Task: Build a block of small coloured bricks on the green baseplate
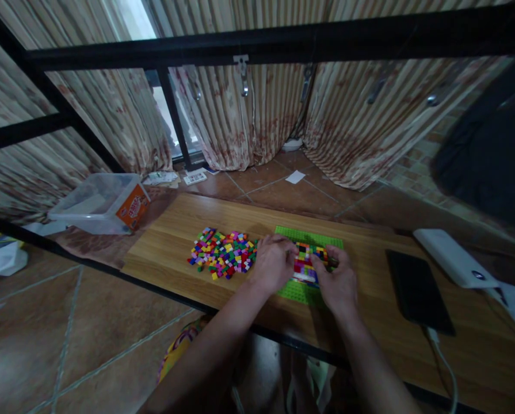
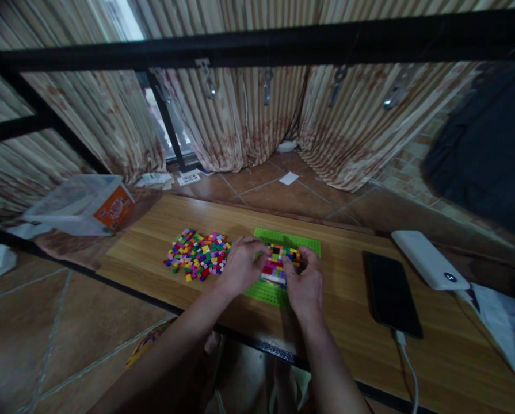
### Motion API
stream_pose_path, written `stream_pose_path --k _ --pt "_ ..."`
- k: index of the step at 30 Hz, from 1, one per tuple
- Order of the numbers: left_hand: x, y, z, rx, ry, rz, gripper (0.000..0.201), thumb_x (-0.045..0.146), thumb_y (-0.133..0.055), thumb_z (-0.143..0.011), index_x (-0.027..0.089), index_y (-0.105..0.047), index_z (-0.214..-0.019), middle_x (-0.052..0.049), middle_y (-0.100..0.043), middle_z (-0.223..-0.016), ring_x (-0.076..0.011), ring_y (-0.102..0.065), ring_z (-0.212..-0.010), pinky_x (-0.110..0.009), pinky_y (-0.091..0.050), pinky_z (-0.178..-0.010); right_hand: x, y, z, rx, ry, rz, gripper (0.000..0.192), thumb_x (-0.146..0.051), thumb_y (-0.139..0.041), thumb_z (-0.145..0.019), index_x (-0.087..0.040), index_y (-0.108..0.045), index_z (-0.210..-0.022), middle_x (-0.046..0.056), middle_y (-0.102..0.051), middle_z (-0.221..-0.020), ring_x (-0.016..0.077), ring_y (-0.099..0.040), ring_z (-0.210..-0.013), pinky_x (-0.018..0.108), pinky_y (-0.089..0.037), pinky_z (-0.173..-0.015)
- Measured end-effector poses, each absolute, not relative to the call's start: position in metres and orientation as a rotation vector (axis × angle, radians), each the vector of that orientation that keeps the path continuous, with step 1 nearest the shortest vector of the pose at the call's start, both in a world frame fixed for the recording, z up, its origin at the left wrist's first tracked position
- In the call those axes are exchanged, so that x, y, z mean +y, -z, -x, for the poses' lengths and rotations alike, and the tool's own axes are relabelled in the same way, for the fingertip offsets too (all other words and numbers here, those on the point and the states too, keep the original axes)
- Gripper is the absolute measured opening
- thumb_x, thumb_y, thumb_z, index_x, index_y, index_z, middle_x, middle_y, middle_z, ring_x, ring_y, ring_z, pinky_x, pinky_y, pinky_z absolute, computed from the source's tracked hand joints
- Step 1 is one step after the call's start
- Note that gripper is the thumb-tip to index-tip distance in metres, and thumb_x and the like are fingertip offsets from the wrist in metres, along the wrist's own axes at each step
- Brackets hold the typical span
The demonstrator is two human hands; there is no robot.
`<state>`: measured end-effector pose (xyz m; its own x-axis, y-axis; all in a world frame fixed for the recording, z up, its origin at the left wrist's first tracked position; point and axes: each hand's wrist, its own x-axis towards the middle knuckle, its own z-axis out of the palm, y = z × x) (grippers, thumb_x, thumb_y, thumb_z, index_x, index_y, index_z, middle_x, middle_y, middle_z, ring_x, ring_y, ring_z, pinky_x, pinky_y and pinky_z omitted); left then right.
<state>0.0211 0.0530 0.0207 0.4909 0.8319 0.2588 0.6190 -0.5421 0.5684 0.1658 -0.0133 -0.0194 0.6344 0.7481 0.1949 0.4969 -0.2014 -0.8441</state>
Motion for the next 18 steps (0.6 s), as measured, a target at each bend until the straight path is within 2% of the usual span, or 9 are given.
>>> stream_pose_path --k 4,9,14,18 --pt "0.077 -0.021 0.013 1.413 -0.546 -2.341 0.028 0.009 -0.056 -0.074 0.022 -0.074 -0.091 -0.006 -0.069 -0.097 -0.0201 -0.060 -0.094 -0.036 -0.045 -0.093 -0.015 0.021 -0.169 -0.973 -0.392 1.876 0.061 -0.059 -0.059 -0.076 -0.015 -0.057 -0.119 0.016 -0.067 -0.110 0.0269 -0.064 -0.096 0.043 -0.048 -0.086" --pt "0.091 -0.018 0.037 1.469 -0.371 -2.386 0.027 0.013 -0.059 -0.071 0.024 -0.075 -0.091 -0.007 -0.070 -0.098 -0.0242 -0.060 -0.099 -0.039 -0.046 -0.094 -0.014 0.023 -0.175 -0.940 -0.430 1.846 0.059 -0.060 -0.055 -0.080 -0.014 -0.058 -0.118 0.016 -0.069 -0.107 0.0257 -0.066 -0.090 0.042 -0.050 -0.082" --pt "0.087 -0.017 0.034 1.466 -0.291 -2.449 0.029 0.010 -0.058 -0.068 0.026 -0.076 -0.083 -0.006 -0.070 -0.101 -0.0261 -0.058 -0.103 -0.044 -0.044 -0.094 -0.012 0.022 -0.174 -0.972 -0.390 1.878 0.056 -0.059 -0.053 -0.081 -0.015 -0.060 -0.116 0.015 -0.070 -0.104 0.0257 -0.065 -0.089 0.042 -0.050 -0.082" --pt "0.086 -0.017 0.033 1.470 -0.301 -2.456 0.022 0.011 -0.058 -0.069 0.023 -0.075 -0.077 -0.008 -0.069 -0.100 -0.0276 -0.057 -0.103 -0.045 -0.044 -0.092 -0.012 0.021 -0.174 -0.988 -0.371 1.876 0.055 -0.058 -0.053 -0.081 -0.016 -0.061 -0.115 0.014 -0.070 -0.103 0.0257 -0.065 -0.089 0.043 -0.050 -0.083"
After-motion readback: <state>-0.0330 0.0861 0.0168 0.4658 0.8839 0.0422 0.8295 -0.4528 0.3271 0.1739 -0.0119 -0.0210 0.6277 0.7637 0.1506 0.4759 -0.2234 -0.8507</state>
